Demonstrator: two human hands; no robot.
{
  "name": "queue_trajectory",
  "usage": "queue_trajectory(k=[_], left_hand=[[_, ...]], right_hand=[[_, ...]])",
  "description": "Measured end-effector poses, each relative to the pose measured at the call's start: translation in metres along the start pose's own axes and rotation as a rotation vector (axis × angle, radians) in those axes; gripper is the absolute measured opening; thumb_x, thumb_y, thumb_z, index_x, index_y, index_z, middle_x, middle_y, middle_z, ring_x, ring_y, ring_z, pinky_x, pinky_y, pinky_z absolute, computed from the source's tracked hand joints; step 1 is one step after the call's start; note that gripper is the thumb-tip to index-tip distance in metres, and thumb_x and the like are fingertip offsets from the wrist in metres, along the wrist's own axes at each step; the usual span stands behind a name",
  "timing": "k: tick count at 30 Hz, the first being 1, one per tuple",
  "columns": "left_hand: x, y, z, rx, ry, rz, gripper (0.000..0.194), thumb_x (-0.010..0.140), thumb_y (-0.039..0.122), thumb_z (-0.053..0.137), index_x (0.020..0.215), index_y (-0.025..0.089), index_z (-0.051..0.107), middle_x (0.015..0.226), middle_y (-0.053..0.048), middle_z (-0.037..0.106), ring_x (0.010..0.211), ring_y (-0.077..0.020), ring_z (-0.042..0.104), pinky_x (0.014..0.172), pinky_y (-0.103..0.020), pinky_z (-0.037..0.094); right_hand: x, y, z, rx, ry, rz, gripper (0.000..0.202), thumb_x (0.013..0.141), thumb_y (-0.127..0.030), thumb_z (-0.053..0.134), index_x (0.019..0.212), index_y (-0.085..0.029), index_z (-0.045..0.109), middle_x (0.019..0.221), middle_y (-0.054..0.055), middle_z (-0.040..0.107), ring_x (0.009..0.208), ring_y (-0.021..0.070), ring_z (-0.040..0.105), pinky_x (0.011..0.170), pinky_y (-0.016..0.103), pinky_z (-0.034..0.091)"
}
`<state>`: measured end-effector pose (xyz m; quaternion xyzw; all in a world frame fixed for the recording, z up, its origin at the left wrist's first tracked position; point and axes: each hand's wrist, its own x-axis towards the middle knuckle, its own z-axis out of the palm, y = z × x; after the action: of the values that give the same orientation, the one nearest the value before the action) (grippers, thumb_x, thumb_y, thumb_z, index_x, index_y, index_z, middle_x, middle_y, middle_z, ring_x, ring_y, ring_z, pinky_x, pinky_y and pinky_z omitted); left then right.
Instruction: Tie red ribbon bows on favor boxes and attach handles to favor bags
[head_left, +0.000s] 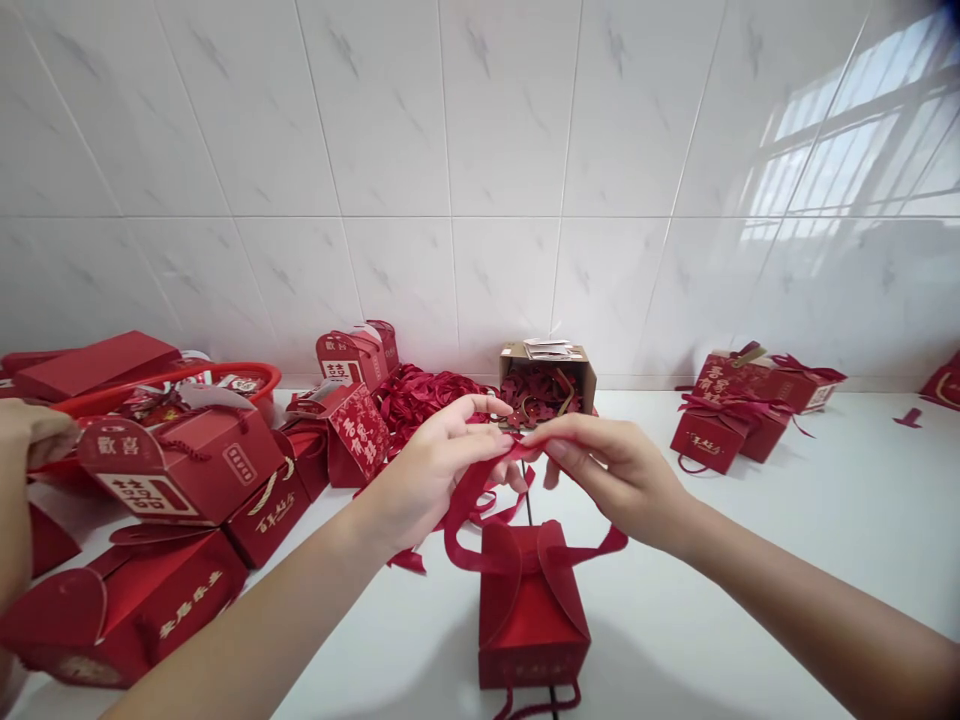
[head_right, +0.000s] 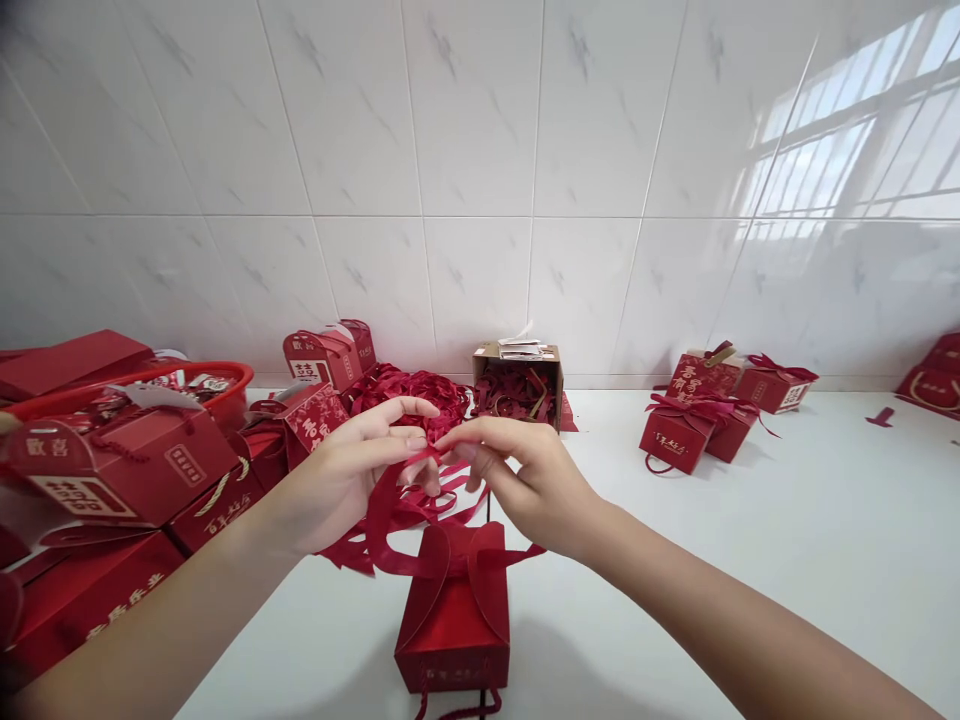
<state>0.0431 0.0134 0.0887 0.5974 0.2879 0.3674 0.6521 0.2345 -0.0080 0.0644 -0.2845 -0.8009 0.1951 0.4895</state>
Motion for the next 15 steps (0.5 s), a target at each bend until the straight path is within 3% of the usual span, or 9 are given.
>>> queue_trajectory(k=[3,5,9,15], left_hand=[[0.000,-0.002,-0.001,-0.137,0.036,-0.065,0.014,0.085,0.018,0.057,0.097,0.020,0.052,0.067,0.001,0.061,0.068,-0.0141,0.065,0.064,-0.025,0.052],[-0.001,-0.002,0.000,-0.154,0.068,-0.058,0.012,0.085,0.018,0.057,0.096,0.020,0.053,0.071,-0.001,0.063,0.068,-0.0132,0.065,0.064,-0.024,0.053],[-0.001,0.001,0.003,-0.139,0.106,-0.043,0.012,0.085,0.017,0.056,0.096,0.020,0.054,0.069,-0.001,0.063,0.066,-0.0123,0.064,0.063,-0.023,0.053],[-0.003,0.004,-0.001,-0.180,0.118,-0.098,0.007,0.080,0.015,0.061,0.085,0.019,0.057,0.062,0.003,0.057,0.056,-0.0101,0.059,0.056,-0.021,0.051]], right_hand=[[-0.008,0.011,-0.002,-0.502,0.061,-0.378,0.031,0.089,-0.005,0.043,0.108,-0.019,0.063,0.098,0.008,0.072,0.084,0.0177,0.067,0.069,0.031,0.052],[-0.011,0.013,-0.004,-0.738,0.090,-0.524,0.034,0.088,-0.002,0.043,0.110,-0.019,0.062,0.100,0.008,0.073,0.087,0.0191,0.067,0.071,0.033,0.051],[-0.013,0.009,-0.008,-0.963,0.041,-0.629,0.026,0.090,-0.008,0.046,0.109,-0.018,0.062,0.102,0.008,0.073,0.094,0.0222,0.066,0.073,0.036,0.050],[-0.013,0.003,-0.011,-0.978,0.022,-0.652,0.026,0.093,-0.013,0.044,0.107,-0.022,0.064,0.103,0.007,0.073,0.097,0.0239,0.066,0.077,0.039,0.048]])
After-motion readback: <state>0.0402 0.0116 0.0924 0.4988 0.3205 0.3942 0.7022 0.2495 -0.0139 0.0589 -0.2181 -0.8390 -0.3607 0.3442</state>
